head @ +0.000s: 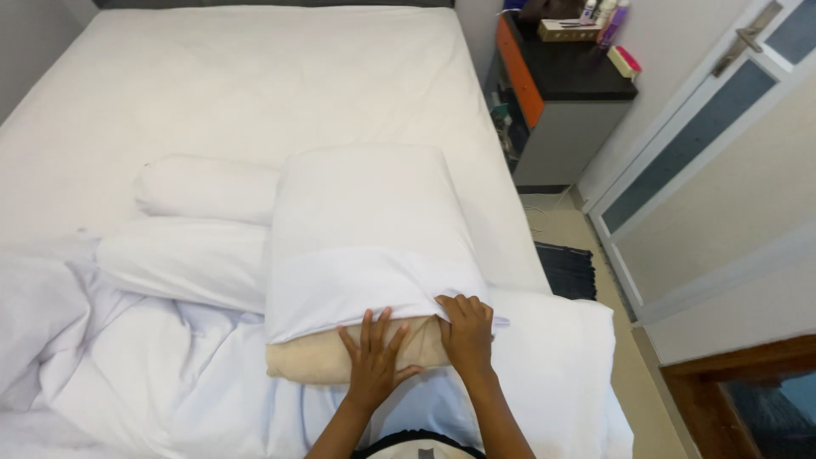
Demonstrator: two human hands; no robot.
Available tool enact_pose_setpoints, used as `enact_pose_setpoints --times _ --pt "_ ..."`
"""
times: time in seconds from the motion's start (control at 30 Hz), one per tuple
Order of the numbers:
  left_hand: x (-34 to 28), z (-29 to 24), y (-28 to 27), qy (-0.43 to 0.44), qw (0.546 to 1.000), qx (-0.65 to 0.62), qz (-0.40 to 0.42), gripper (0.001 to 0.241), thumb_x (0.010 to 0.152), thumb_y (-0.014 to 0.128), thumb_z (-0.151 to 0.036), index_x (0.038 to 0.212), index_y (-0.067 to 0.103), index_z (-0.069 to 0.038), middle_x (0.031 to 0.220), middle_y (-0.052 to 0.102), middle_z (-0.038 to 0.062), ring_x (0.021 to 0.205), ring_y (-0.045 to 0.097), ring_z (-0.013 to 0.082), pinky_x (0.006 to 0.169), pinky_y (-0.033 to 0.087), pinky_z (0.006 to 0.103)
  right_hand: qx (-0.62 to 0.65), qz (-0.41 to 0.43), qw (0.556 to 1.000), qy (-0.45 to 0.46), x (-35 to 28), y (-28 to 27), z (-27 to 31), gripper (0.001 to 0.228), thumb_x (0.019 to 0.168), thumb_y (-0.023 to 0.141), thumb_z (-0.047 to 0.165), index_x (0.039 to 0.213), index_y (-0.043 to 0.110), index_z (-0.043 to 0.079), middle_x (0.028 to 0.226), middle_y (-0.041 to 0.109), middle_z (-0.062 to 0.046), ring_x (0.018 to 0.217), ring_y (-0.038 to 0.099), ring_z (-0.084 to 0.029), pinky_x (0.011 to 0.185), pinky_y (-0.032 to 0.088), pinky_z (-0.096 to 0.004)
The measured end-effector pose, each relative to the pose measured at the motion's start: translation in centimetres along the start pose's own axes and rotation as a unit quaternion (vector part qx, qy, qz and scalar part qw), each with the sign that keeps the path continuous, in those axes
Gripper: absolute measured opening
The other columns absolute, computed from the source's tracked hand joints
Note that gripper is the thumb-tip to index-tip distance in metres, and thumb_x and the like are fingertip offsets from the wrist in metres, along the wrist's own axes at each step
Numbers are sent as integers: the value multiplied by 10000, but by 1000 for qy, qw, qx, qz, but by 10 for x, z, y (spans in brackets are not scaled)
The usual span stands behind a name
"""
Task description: The person puts a white pillowcase onto a pillow on a bed, smoothing the fabric and tucking the edges. They then move to a chair to retrieve another pillow and pillowcase, returning to the bed to repeat the process.
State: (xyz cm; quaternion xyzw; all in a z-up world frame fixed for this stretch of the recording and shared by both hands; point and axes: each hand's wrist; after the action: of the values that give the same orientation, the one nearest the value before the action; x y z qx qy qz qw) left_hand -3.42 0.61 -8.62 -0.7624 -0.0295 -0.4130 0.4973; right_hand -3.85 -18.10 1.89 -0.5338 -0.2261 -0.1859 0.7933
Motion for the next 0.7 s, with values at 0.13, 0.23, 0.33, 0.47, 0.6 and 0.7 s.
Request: enact_pose_setpoints --times 0.13,0.23,0.33,0.47,0.6,0.7 --pt "25 30 -7 -40 998 37 -26 1125 763 427 -931 1638 218 -255 1718 133 143 1592 -24 377 1174 -181 714 0 -1 999 -44 4 -37 9 334 766 700 -4 1050 749 165 838 615 60 770 496 -157 895 329 -342" --pt "34 35 -34 -47 998 -14 29 1297 553 648 -894 1592 328 -186 1690 254 116 1580 138 352 1189 -76 735 53 -19 998 22 -4 -36 17 288 723 680 -48 945 677 135 889 685 61 783 572 -140 941 354 -313" --pt "29 62 -63 -57 998 -18 17 1043 755 671 -721 1551 358 -125 1590 466 10 1501 383 217 1248 88 650 64 -52 995 56 -28 -28 29 198 830 805 131 828 607 135 572 406 55 517 387 -122 695 385 -267" --pt "19 101 -110 -146 984 74 -69 462 786 729 -224 1218 657 -79 1197 685 44 1066 636 225 974 464 389 143 395 905 68 -64 -3 57 319 864 736 495 922 702 184 661 636 25 585 568 -150 592 448 -299" --pt "-3 139 -102 -358 931 3 -70 266 859 612 -21 1106 673 -98 1049 709 22 931 660 241 829 512 360 216 623 751 42 -92 53 77 844 811 719 637 1434 552 93 1140 740 -46 941 711 -209 831 539 -304" --pt "-4 134 -90 -395 902 -133 -108 218 948 492 -73 1088 659 -62 951 684 107 849 618 281 787 479 391 497 536 631 260 -96 99 117 1038 719 811 552 1445 392 -60 1483 559 -183 1095 689 -249 831 579 -306"
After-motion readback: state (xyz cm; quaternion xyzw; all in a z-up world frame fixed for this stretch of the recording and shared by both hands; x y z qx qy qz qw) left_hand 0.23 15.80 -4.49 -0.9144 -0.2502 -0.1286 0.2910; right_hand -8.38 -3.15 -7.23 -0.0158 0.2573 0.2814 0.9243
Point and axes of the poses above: each hand's wrist, its own x-axis towards the middle knuckle, its own y-axis out of the palm, z = x × y
